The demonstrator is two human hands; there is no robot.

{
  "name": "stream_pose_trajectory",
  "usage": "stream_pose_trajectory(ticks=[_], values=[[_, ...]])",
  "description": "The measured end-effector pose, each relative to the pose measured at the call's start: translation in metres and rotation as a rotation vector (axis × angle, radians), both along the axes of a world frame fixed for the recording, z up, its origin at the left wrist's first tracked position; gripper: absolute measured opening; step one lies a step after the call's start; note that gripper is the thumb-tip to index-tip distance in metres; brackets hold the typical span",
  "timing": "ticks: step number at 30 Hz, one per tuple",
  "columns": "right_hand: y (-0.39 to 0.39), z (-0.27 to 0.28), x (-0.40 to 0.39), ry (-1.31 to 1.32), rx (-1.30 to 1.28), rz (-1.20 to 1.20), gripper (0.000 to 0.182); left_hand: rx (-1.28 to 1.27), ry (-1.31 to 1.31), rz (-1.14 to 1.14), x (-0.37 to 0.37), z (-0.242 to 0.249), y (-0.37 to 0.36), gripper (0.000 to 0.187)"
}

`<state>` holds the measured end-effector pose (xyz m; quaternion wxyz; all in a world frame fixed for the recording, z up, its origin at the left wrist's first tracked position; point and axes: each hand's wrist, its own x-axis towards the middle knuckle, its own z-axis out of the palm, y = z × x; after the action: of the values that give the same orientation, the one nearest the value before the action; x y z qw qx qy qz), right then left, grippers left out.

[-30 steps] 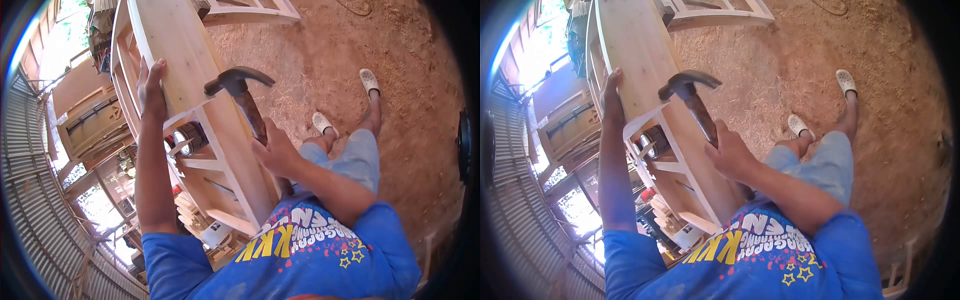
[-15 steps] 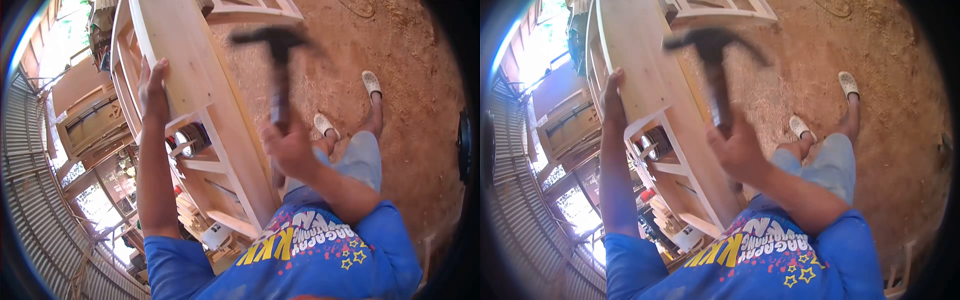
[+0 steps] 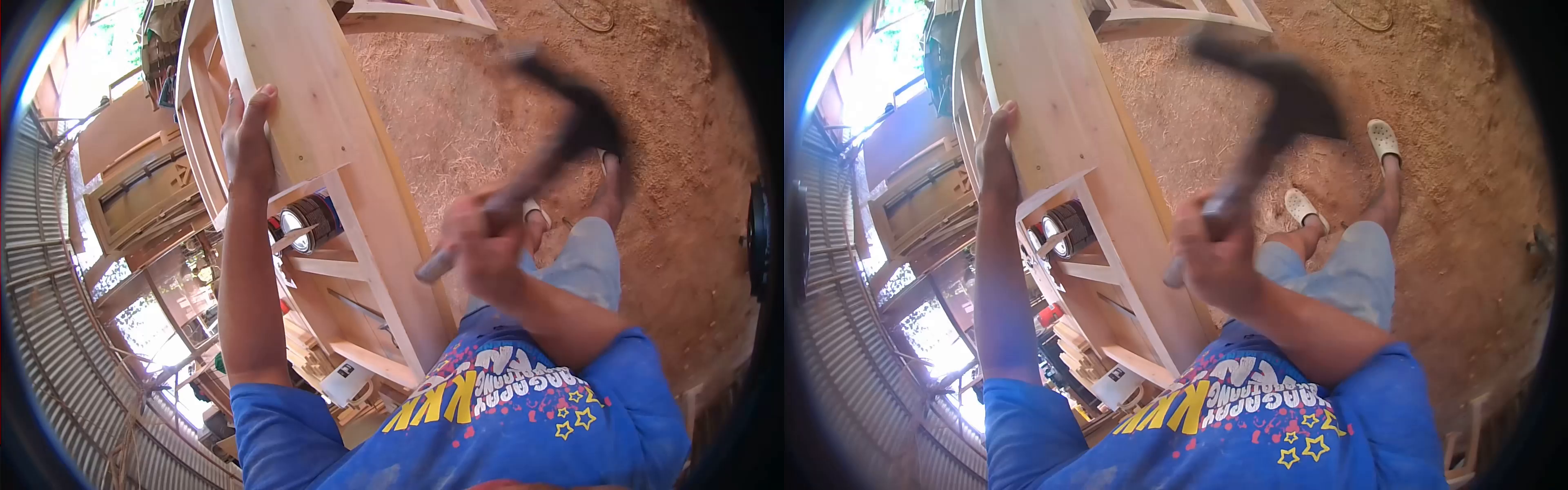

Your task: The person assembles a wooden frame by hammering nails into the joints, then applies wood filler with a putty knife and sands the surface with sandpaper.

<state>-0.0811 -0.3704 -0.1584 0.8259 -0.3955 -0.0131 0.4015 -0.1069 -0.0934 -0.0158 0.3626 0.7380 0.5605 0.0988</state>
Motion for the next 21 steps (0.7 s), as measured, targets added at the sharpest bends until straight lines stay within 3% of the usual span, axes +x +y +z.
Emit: stream_pose_trajectory(ticks=[1, 2, 5, 6, 9, 10, 13, 18, 21], values=[[0.004, -0.019, -0.024, -0.123, -0.128, 0.164, 0.026, 0.006, -0.007, -0.022, -0.003, -0.001, 0.001, 0.091], [0.004, -0.02, -0.016, -0.441, -0.247, 0.501, 0.029, 0.011, -0.01, -0.047, -0.008, -0.002, 0.003, 0.093], [0.01, -0.011, -0.003, -0.281, -0.225, 0.451, 0.029, 0.033, -0.044, -0.089, 0.001, -0.004, 0.012, 0.095], [0.005, 0.0, 0.007, -0.106, -0.227, 0.437, 0.026, 0.026, -0.034, -0.073, -0.007, -0.003, 0.01, 0.095], [-0.002, 0.016, 0.022, 0.175, 0.038, 0.055, 0.024, -0.006, -0.018, -0.023, -0.005, -0.001, 0.002, 0.098], [0.001, 0.01, 0.009, 0.126, 0.07, 0.012, 0.017, -0.007, -0.022, -0.021, -0.007, -0.001, 0.003, 0.099], [0.008, -0.011, -0.007, -0.358, -0.201, 0.531, 0.035, 0.009, -0.044, -0.036, -0.007, -0.001, 0.001, 0.103], [0.003, -0.018, -0.018, -0.306, -0.203, 0.454, 0.043, 0.042, 0.005, -0.037, -0.008, -0.001, 0.002, 0.112], [0.011, -0.021, 0.002, -0.246, -0.282, 0.609, 0.041, 0.231, 0.114, -0.071, -0.01, -0.003, 0.007, 0.117]])
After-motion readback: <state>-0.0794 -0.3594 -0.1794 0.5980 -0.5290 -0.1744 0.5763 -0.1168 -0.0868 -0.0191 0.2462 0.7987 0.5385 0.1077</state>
